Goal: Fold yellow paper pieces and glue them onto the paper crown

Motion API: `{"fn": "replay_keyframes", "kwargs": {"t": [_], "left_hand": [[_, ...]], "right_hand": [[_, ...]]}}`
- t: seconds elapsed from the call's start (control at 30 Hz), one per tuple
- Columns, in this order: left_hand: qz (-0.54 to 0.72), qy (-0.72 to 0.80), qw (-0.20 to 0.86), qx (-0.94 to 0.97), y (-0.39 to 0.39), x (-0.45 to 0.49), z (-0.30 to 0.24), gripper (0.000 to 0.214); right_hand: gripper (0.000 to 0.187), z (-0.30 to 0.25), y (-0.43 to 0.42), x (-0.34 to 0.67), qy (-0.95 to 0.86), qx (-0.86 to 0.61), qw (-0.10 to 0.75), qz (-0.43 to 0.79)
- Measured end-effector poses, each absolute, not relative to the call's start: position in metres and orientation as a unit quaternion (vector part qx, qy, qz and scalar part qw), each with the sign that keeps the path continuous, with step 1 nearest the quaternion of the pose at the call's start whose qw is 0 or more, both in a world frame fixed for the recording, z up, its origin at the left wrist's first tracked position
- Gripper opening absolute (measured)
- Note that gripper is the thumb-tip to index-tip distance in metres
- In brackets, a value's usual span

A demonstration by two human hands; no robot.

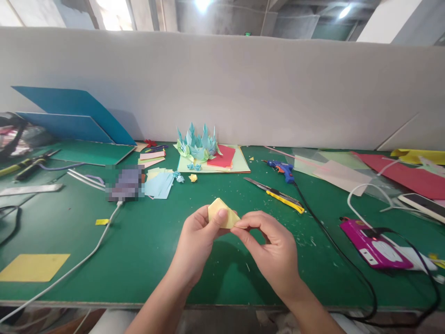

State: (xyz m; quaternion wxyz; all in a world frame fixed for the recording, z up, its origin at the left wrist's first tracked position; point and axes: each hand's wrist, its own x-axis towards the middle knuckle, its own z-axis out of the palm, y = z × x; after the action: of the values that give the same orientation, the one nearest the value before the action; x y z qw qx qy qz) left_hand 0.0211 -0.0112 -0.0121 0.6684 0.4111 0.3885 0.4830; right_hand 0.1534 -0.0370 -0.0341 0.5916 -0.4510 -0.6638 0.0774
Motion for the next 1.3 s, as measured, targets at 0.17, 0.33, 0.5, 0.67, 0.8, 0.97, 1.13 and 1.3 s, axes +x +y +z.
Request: {"fn": "replay_keyframes", "kwargs": {"t": [0.17,0.33,0.5,0.67,0.8,0.97,1.13,1.3], "left_hand": [[0.486,0.403,0.664,0.401,-0.0117,0.0211,-0.0104,0.033],[0.499,0.41,0.654,0.395,-0.0128,0.0221,-0.0106,0.036],[0.507,0.402,0.657,0.387,-0.0136,0.0239,-0.0117,0.037],[0.509,0.411,0.657,0.375,-0.0142,0.0244,-0.0112,0.035],[0.508,0.42,0.639,0.396,-0.0142,0.0251,-0.0135,0.033],[0.504,0.421,0.627,0.419,-0.0133,0.0258,-0.0146,0.033],[0.494,0.422,0.641,0.409,-0.0131,0.0248,-0.0128,0.036],[0.478,0.411,0.669,0.394,-0.0124,0.0224,-0.0131,0.037]], "right_hand": [[0.013,-0.0334,-0.0377,0.1527,-0.674,-0.449,0.581,0.079],[0.015,-0.0327,-0.0383,0.1526,-0.69,-0.443,0.568,0.071],[0.014,-0.0326,-0.0378,0.1536,-0.711,-0.424,0.559,0.037],[0.011,-0.0358,-0.0378,0.1538,-0.743,-0.407,0.531,-0.038],[0.008,-0.0357,-0.0399,0.1541,-0.73,-0.427,0.526,-0.097],[0.007,-0.0345,-0.0407,0.155,-0.724,-0.419,0.542,-0.083],[0.015,-0.0358,-0.0363,0.1567,-0.715,-0.429,0.551,-0.023],[0.009,-0.0372,-0.0342,0.1586,-0.72,-0.437,0.54,0.014]]}}
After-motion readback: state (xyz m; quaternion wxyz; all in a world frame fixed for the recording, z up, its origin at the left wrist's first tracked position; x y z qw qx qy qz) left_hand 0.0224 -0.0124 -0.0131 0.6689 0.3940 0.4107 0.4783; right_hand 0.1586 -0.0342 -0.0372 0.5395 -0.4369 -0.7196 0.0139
